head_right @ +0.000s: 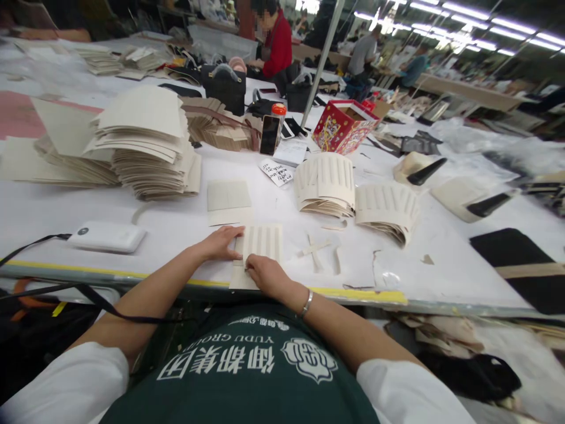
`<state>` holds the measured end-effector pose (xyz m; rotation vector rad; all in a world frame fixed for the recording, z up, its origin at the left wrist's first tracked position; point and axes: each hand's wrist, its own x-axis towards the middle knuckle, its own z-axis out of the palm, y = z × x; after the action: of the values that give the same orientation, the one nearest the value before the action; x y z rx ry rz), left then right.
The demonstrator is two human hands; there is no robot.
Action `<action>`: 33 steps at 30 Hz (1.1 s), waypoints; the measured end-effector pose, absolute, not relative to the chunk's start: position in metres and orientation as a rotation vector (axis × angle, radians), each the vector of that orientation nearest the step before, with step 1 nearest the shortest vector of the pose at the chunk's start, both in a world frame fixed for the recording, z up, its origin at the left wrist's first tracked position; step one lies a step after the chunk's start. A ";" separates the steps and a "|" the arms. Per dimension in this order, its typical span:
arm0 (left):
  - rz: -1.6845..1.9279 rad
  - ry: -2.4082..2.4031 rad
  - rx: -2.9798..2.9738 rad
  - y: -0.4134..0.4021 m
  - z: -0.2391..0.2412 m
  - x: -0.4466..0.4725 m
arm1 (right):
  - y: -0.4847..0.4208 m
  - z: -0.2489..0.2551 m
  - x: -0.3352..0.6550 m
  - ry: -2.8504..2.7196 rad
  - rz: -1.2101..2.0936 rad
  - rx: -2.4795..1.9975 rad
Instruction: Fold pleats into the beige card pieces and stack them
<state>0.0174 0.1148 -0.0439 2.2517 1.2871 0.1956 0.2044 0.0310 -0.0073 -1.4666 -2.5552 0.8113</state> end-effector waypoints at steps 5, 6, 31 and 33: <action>-0.058 1.264 2.295 0.118 -0.035 0.027 | 0.022 -0.013 0.202 -2.526 0.879 -1.297; -0.103 1.269 2.293 0.119 -0.034 0.029 | 0.014 -0.014 0.200 -2.610 0.990 -1.127; 0.109 1.528 2.134 0.168 -0.034 0.036 | 0.147 -0.018 0.176 -2.164 1.047 -1.897; 0.065 1.514 2.114 0.173 -0.031 0.036 | 0.158 -0.026 0.171 -2.064 1.235 -1.927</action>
<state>0.0356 0.1727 -0.0311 2.1139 1.5137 0.0646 0.1706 0.1581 -0.0259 -1.9268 -2.0644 1.2349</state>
